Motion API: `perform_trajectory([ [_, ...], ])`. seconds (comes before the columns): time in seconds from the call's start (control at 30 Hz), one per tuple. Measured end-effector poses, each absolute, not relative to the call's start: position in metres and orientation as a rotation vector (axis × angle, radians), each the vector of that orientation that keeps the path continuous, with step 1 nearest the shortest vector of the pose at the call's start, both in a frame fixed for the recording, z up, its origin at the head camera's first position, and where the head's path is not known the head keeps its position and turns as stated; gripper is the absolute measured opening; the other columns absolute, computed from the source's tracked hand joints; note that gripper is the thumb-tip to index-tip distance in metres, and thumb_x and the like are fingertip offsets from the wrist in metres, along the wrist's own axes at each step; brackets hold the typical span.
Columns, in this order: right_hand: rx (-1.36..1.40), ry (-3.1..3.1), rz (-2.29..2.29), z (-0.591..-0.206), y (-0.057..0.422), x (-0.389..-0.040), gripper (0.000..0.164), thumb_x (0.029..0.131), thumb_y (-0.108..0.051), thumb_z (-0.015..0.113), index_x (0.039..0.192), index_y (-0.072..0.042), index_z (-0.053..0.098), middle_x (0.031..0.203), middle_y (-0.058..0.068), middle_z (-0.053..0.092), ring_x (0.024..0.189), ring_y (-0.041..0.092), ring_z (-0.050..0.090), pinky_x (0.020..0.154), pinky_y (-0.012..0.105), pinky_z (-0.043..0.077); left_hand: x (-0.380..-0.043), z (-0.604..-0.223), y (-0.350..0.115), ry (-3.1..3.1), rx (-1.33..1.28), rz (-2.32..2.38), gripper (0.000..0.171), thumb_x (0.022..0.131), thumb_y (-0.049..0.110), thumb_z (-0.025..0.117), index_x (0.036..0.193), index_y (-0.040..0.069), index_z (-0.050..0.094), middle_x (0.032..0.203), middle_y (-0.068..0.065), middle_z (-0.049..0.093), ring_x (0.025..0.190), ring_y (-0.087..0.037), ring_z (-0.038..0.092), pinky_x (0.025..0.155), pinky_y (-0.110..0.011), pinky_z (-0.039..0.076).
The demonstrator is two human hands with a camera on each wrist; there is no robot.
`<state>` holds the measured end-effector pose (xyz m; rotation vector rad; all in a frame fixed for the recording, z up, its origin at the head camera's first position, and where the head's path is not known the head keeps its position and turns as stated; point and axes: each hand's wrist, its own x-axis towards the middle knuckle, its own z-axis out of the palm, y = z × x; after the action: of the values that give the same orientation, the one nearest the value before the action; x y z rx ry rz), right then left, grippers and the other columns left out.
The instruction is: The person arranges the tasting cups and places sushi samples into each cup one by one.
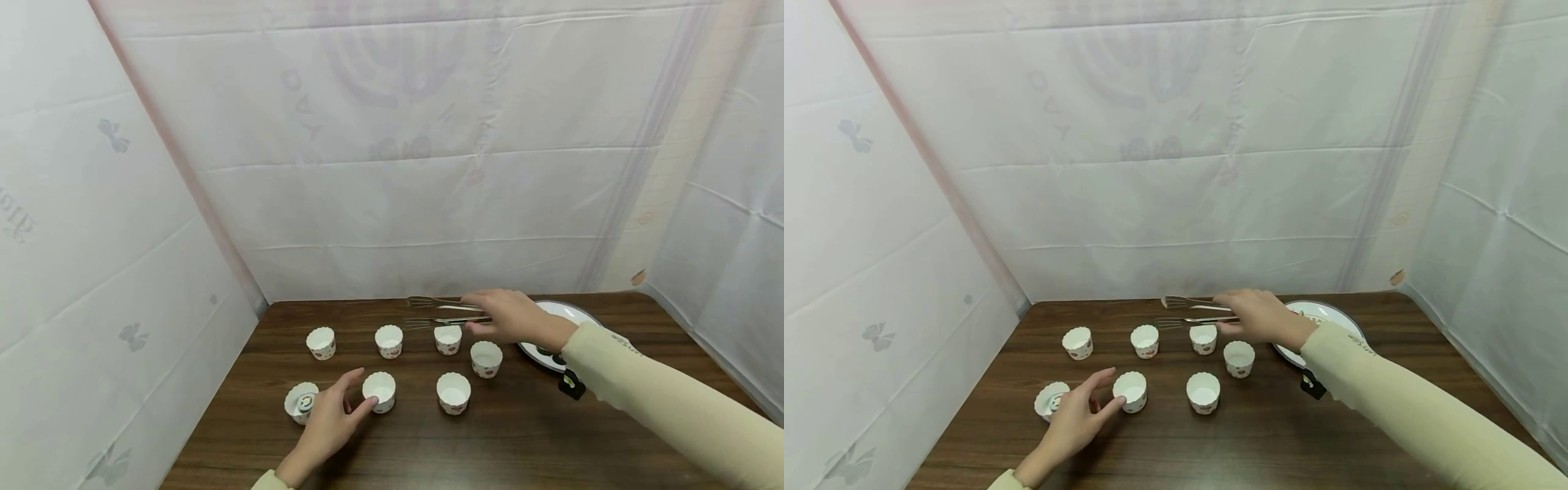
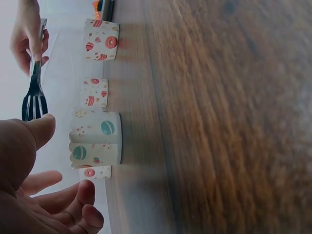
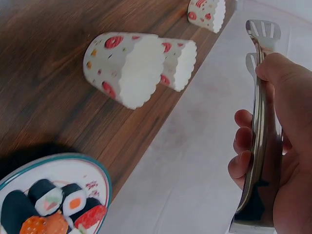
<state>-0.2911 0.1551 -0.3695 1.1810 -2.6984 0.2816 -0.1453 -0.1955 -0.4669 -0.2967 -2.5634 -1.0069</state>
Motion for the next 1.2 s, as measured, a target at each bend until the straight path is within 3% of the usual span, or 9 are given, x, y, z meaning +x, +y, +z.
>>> perform_trajectory([
  [0.07,1.167,-2.704,0.275,-0.371,0.160,-0.293,0.054,0.098,-0.035,0.070,0.143,-0.008,0.060,0.138,0.016,0.063,0.115,0.035,0.067,0.059,0.035,0.053,-0.147,-0.469,-0.194,-2.577,-0.300,-1.024,0.049,0.087,0.021,0.084,0.128,0.002,0.067,0.111,-0.016,0.075,0.054,0.002,0.043,0.052,-0.021,0.041],
  [0.17,1.152,-2.712,0.289,-0.372,0.169,-0.295,0.054,0.097,-0.033,0.072,0.144,-0.008,0.059,0.139,0.016,0.063,0.112,0.035,0.068,0.056,0.034,0.051,-0.149,-0.471,-0.194,-2.597,-0.287,-1.016,0.049,0.087,0.022,0.085,0.127,0.001,0.067,0.110,-0.016,0.075,0.053,0.002,0.043,0.052,-0.021,0.040],
  [0.37,1.096,-2.744,0.271,-0.371,0.187,-0.296,0.055,0.098,-0.034,0.071,0.143,-0.007,0.059,0.138,0.018,0.063,0.112,0.036,0.068,0.068,0.044,0.058,-0.150,-0.471,-0.192,-2.605,-0.291,-1.012,0.047,0.087,0.023,0.085,0.125,0.001,0.068,0.109,-0.014,0.075,0.053,0.002,0.042,0.051,-0.022,0.040],
  [0.5,1.069,-2.769,0.281,-0.371,0.198,-0.295,0.054,0.098,-0.034,0.071,0.143,-0.006,0.060,0.136,0.019,0.064,0.110,0.036,0.068,0.068,0.045,0.058,-0.150,-0.469,-0.191,-2.616,-0.279,-1.000,0.046,0.087,0.023,0.085,0.124,0.002,0.069,0.108,-0.013,0.075,0.052,0.002,0.042,0.052,-0.022,0.040],
  [0.77,1.019,-2.784,0.307,-0.371,0.217,-0.296,0.053,0.099,-0.036,0.071,0.141,-0.006,0.061,0.134,0.017,0.066,0.095,0.027,0.072,0.066,0.043,0.057,-0.149,-0.470,-0.191,-2.635,-0.255,-0.964,0.041,0.088,0.026,0.084,0.121,0.005,0.071,0.105,-0.010,0.074,0.051,0.002,0.041,0.053,-0.022,0.039],
  [0.93,1.013,-2.775,0.340,-0.371,0.228,-0.297,0.050,0.098,-0.031,0.071,0.138,-0.002,0.062,0.131,0.018,0.067,0.105,0.035,0.070,0.079,0.052,0.057,-0.150,-0.472,-0.193,-2.647,-0.243,-0.942,0.038,0.088,0.024,0.084,0.120,0.006,0.072,0.103,-0.008,0.075,0.051,0.001,0.041,0.054,-0.022,0.040],
  [1.2,0.973,-2.785,0.317,-0.375,0.246,-0.301,0.050,0.098,-0.030,0.071,0.137,0.000,0.063,0.128,0.019,0.068,0.108,0.038,0.068,0.081,0.055,0.056,-0.150,-0.472,-0.193,-2.658,-0.256,-0.924,0.038,0.088,0.023,0.083,0.121,0.006,0.072,0.104,-0.009,0.075,0.051,0.001,0.041,0.055,-0.022,0.040],
])
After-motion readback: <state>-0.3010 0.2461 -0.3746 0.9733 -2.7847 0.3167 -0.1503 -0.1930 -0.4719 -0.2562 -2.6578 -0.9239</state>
